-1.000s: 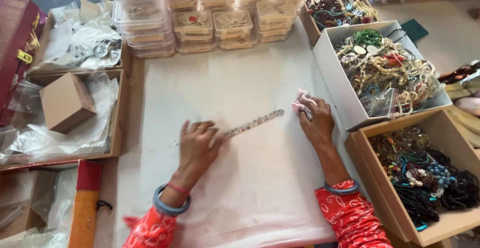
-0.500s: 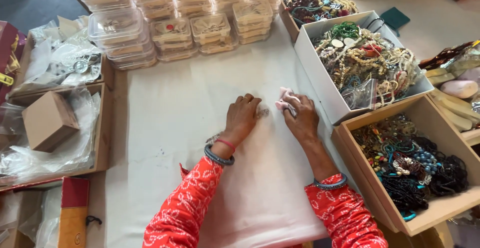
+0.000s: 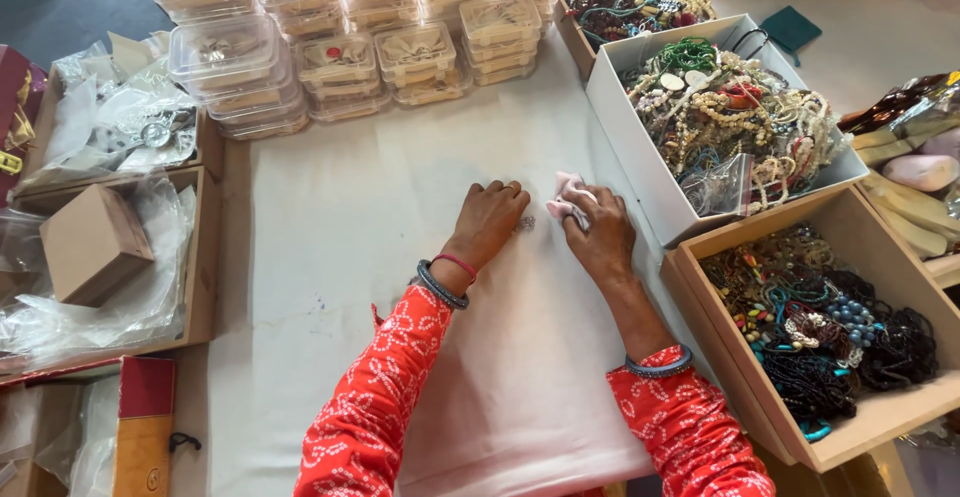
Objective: The person wipes a small plastic container with a pink cloth, then places it on a stack of similar containers. They then pick up a beaded necklace from a box, lay it on the table, and wipe it with the cloth.
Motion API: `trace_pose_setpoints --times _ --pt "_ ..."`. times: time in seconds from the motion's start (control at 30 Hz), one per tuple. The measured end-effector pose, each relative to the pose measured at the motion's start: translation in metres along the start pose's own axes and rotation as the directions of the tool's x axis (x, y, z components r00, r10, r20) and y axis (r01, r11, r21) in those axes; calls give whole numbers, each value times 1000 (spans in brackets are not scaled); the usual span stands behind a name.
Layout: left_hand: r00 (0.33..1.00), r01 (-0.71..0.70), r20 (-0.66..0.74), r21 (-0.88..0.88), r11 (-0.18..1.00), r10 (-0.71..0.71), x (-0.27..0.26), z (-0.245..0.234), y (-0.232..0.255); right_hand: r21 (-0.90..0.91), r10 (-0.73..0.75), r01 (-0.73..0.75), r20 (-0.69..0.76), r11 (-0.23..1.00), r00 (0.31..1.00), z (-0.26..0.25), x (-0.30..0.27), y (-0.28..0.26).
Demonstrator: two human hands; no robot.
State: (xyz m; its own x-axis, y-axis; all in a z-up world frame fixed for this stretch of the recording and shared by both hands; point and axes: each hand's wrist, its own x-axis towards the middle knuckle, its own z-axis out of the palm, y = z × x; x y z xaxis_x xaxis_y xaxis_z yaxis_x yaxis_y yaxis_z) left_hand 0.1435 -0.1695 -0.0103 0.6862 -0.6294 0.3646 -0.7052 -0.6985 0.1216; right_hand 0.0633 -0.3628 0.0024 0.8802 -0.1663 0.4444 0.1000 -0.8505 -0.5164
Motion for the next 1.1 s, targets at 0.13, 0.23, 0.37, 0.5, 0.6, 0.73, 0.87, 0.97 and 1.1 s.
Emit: trace_pose_setpoints --times 0.13,0.23,0.37,0.5,0.6,0.73,0.87,0.97,1.1 --pt "995 71 -61 -103 992 -78 -10 -35 -16 10 -13 13 -5 1000 1000 0 0 2" --pt "872 52 -414 -449 892 -259 -57 -101 -40 4 -7 7 -6 1000 1000 1 0 1" --pt "700 -196 -300 -953 230 -647 -125 -148 -65 -17 3 -4 -3 1000 1000 0 0 -1" --pt "775 -101 -312 -920 379 -550 -137 -185 -37 -31 -3 3 -1 1000 1000 2 0 -1" --pt "824 -51 -313 -871 489 -472 -140 -230 -11 -34 -10 10 -1 999 1000 1 -1 -2" --pt "885 4 -289 -778 628 -364 -119 -263 12 -34 -8 8 7 999 1000 2 -1 0" --pt "961 130 -117 -611 781 -251 -45 -152 11 -36 -12 12 15 999 1000 2 -1 1" --pt "980 197 74 -395 897 -183 -26 -69 8 -20 -7 7 6 1000 1000 0 2 -1" --pt "977 189 136 -201 961 -163 -11 -31 25 -25 5 -5 15 1000 1000 2 1 1"
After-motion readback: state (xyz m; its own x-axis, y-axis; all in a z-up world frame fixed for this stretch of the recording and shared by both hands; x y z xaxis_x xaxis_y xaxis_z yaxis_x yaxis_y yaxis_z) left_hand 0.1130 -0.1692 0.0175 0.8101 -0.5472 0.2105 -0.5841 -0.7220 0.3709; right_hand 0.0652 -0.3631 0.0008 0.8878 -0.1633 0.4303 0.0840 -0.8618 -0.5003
